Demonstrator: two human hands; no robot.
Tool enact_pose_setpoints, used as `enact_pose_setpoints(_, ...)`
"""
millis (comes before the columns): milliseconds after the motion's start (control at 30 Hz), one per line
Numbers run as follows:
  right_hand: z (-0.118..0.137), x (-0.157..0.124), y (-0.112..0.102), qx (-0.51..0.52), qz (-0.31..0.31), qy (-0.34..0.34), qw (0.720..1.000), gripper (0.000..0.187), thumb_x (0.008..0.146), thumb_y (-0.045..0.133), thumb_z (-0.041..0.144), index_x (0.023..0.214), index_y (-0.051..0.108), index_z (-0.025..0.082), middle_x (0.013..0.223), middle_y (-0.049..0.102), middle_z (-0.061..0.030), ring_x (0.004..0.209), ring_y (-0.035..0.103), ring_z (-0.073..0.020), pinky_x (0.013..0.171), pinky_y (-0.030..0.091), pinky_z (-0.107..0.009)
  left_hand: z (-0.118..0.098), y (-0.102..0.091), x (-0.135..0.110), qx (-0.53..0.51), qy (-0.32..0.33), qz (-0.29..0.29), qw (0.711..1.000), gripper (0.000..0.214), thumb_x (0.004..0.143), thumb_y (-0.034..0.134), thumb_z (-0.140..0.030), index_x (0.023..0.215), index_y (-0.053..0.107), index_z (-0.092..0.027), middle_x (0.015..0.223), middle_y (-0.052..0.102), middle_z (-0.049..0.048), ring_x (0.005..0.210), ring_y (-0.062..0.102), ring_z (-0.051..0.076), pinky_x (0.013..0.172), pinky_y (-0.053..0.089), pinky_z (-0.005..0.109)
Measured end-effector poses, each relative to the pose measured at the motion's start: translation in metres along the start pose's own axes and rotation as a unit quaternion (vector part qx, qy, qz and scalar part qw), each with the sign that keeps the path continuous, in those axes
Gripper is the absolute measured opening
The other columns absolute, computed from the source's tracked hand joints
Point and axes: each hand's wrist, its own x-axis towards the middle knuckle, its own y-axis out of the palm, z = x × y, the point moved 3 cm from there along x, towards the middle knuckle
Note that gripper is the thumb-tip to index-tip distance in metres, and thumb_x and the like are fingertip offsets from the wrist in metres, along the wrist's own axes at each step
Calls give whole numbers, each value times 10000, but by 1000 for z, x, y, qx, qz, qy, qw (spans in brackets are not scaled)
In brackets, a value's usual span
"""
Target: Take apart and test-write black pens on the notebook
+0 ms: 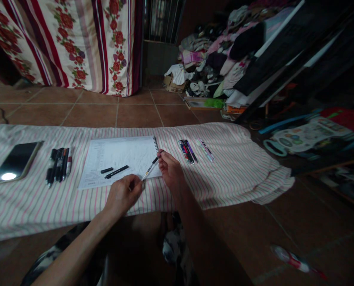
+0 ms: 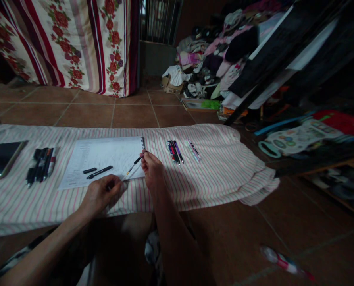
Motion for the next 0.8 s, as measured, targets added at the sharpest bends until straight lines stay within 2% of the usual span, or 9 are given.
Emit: enact_pose_setpoints(800, -1, -5, 7, -28, 5, 15, 999, 178, 611, 666, 238, 780, 654, 181, 734, 607, 12, 561, 475, -48, 457, 344, -162, 4, 4, 1, -51, -9, -28, 998, 203, 781, 451, -314, 719, 583, -174, 598, 596, -5, 548, 548, 124, 539, 386, 218)
